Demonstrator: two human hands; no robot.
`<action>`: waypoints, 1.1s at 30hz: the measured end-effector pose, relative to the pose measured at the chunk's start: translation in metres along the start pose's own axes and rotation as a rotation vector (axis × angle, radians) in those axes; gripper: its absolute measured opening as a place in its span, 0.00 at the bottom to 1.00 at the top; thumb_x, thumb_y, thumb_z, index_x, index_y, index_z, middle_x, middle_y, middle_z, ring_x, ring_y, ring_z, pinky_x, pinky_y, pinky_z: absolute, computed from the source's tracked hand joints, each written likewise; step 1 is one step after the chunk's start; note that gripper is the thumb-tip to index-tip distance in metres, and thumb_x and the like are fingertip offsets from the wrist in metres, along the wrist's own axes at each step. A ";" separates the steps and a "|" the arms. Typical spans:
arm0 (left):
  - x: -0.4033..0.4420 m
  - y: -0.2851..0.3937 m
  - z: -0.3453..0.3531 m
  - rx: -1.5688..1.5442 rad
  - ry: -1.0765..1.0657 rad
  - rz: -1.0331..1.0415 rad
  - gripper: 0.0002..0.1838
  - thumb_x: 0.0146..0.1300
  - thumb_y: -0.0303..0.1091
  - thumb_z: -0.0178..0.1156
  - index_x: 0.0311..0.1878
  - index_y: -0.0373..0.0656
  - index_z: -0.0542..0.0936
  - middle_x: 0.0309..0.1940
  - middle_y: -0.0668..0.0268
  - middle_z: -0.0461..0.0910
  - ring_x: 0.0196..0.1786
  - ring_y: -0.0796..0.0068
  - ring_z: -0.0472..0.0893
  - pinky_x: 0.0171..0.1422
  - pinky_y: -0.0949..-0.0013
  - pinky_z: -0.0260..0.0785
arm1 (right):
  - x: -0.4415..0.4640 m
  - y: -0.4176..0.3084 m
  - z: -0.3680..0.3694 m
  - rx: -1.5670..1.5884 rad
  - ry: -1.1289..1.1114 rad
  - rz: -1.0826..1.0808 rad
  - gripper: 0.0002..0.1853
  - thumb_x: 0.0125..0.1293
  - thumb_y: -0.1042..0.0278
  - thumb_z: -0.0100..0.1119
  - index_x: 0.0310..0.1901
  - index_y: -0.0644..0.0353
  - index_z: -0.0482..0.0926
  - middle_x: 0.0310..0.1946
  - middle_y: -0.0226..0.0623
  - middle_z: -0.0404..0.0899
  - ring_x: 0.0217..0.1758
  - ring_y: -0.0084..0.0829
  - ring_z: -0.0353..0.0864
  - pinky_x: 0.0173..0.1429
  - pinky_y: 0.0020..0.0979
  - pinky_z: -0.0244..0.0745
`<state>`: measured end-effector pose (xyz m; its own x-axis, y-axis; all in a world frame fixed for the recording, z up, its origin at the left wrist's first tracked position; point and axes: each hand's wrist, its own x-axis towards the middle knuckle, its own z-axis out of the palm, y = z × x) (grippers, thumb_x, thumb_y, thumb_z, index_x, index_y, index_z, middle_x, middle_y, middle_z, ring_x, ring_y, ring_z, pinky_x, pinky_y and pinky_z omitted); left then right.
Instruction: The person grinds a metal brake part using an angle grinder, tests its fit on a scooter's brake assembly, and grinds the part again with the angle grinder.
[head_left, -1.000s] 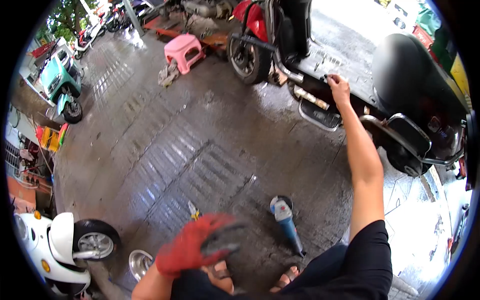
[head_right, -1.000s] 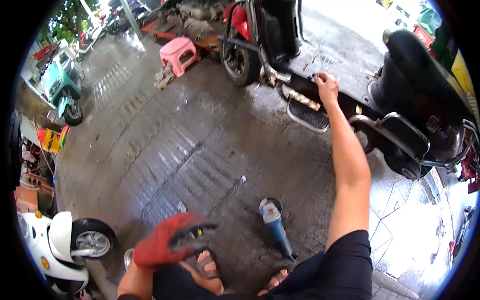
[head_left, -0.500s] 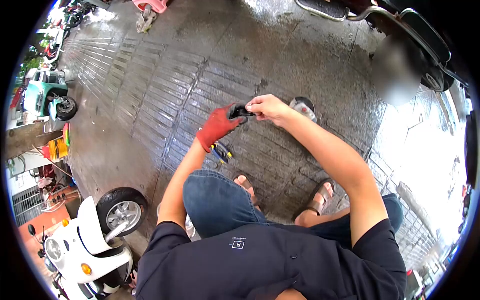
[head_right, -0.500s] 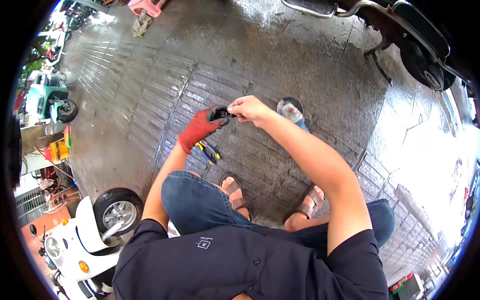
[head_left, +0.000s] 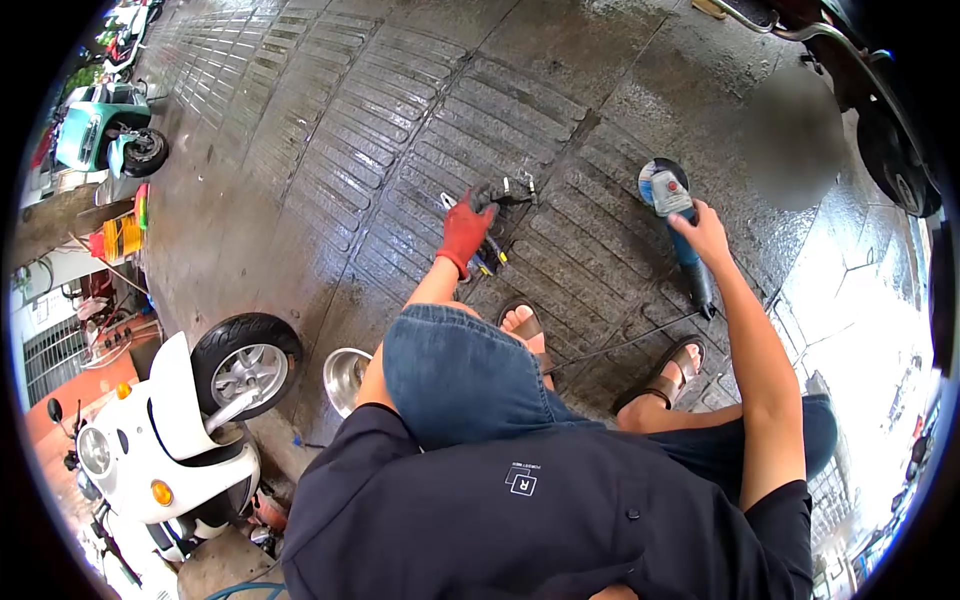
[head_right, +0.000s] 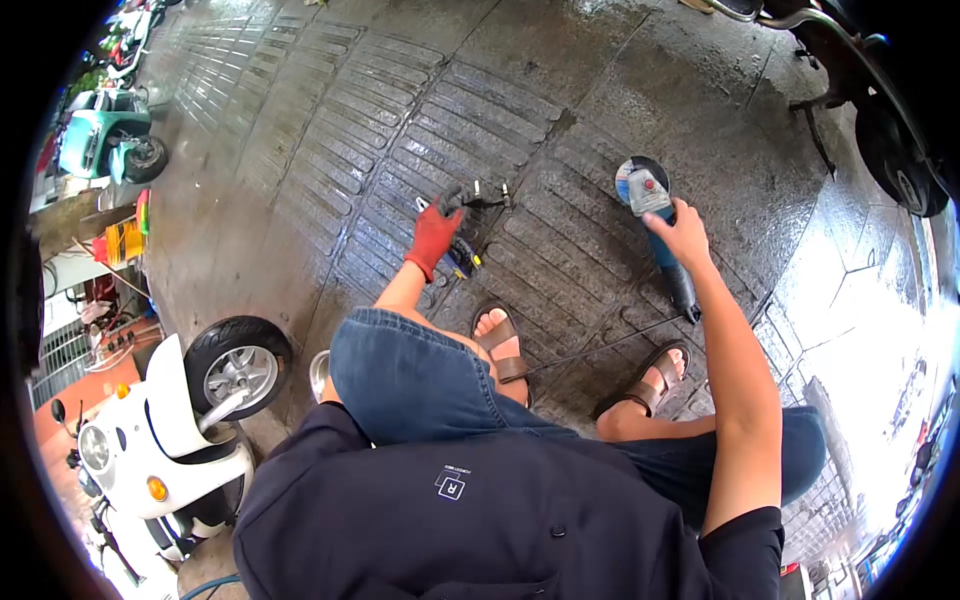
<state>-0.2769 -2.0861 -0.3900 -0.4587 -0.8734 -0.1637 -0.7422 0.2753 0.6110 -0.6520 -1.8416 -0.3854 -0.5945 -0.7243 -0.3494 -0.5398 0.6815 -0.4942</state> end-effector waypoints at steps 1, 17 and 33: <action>-0.003 0.003 -0.005 -0.082 0.031 0.018 0.23 0.59 0.38 0.63 0.56 0.39 0.76 0.43 0.48 0.82 0.48 0.50 0.81 0.53 0.59 0.73 | -0.003 0.010 0.019 -0.009 0.105 -0.144 0.49 0.48 0.37 0.69 0.65 0.65 0.64 0.55 0.59 0.73 0.59 0.53 0.74 0.62 0.44 0.68; -0.061 0.071 -0.002 -0.249 -0.351 0.325 0.21 0.61 0.46 0.62 0.50 0.40 0.80 0.45 0.53 0.82 0.49 0.54 0.81 0.54 0.59 0.72 | 0.007 -0.129 -0.001 0.729 0.036 -0.123 0.35 0.49 0.52 0.72 0.53 0.66 0.70 0.40 0.42 0.79 0.41 0.34 0.80 0.50 0.34 0.73; -0.012 0.062 -0.131 -0.635 -1.036 -0.093 0.17 0.69 0.41 0.56 0.53 0.38 0.79 0.34 0.65 0.84 0.33 0.78 0.82 0.38 0.75 0.74 | 0.025 -0.260 -0.028 1.827 0.072 0.206 0.21 0.60 0.60 0.66 0.46 0.61 0.69 0.34 0.40 0.77 0.35 0.36 0.81 0.39 0.40 0.80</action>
<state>-0.2536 -2.1107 -0.2485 -0.8045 -0.0655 -0.5904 -0.5552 -0.2702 0.7866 -0.5427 -2.0341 -0.2434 -0.6073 -0.6148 -0.5031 0.7512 -0.2384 -0.6155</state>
